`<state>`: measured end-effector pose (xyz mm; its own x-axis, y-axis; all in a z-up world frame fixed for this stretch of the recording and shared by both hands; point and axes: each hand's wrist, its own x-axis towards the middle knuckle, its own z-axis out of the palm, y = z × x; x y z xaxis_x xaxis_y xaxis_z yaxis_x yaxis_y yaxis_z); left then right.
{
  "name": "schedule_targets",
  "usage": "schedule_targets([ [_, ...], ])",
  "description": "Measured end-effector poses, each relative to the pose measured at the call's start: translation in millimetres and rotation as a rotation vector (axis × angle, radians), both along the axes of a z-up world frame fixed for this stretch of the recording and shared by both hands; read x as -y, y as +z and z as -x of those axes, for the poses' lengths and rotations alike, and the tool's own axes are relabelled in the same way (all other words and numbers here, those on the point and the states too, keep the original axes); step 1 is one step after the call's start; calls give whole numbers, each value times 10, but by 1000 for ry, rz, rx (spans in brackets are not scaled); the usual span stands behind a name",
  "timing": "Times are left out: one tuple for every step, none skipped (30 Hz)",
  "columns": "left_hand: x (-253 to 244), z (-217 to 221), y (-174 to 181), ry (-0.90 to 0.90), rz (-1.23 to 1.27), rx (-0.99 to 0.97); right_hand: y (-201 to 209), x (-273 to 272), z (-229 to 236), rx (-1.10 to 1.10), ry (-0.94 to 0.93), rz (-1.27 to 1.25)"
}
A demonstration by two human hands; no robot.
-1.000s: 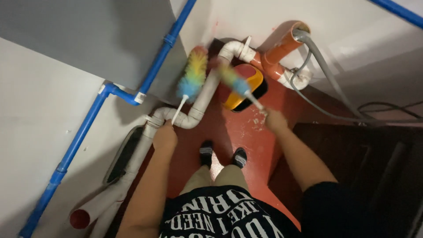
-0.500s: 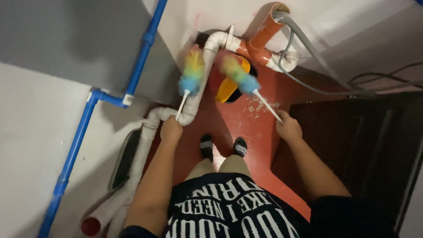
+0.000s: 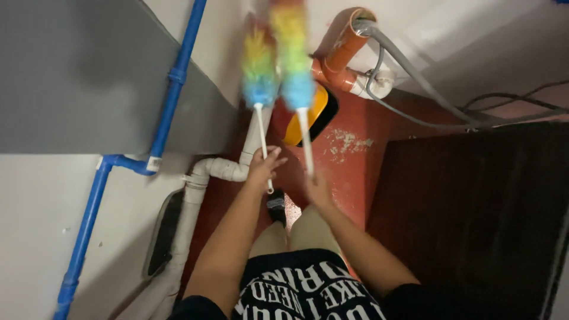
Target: The person uses two rainbow-colored feather dusters to clean a utility room. They dust the floor, walls, exposed pipes, and electrical outlets, and briefly move a red and yellow dustpan to reach the area behind it.
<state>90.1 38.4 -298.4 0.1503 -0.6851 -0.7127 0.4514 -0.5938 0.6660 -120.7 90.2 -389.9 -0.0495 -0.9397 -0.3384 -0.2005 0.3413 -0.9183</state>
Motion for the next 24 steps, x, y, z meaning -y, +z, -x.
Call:
schedule_targets([
  [68,62,62,20,27,-28,359,-43,-237,15,39,-81],
  [140,69,51,22,20,-32,382,61,-364,11,41,-88],
  [221,78,39,33,24,-20,402,174,-490,29,144,-37],
  [307,86,22,45,29,-8,416,293,-617,48,247,15],
  [371,74,-50,48,21,-10,343,328,-647,48,249,7],
  [439,62,-125,41,31,-17,268,368,-677,84,304,44],
  [529,52,-199,36,44,-24,191,433,-704,121,361,83],
  [561,19,-334,41,39,-25,-137,468,-653,121,365,78],
  [594,-28,-470,21,47,75,-469,496,-619,180,450,12],
  [627,-78,-614,2,55,174,-810,523,-588,239,534,-54],
  [614,-130,-820,2,47,171,-955,704,-458,239,535,-62],
  [601,-184,-1031,37,59,204,-1108,886,-330,156,489,-100],
  [610,-220,-1242,79,72,237,-1263,1109,-185,72,451,-135],
  [624,-285,-1242,86,66,235,-1182,1368,-64,70,459,-141],
  [597,-350,-1254,25,61,314,-1111,1586,56,-183,319,-71],
  [564,-415,-1270,-38,56,393,-1045,1803,170,-433,177,4],
  [557,-434,-1264,-34,51,390,-1361,2043,214,-435,183,0],
  [547,-450,-1255,-39,8,421,-1677,2277,259,-233,-33,-212],
  [558,-485,-1254,-45,-29,455,-2002,2533,282,-22,-250,-417],
  [567,-529,-1341,-41,-30,454,-1963,2678,228,-23,-246,-416],
  [548,-554,-1429,-45,-39,476,-1923,2788,194,36,-310,-476],
  [525,-577,-1519,-49,-48,497,-1888,2894,163,95,-375,-536],
  [536,-550,-1553,-48,-53,495,-1714,2955,-1,92,-374,-540],
  [545,-521,-1587,-3,-70,470,-1542,3015,-166,188,-448,-548],
])
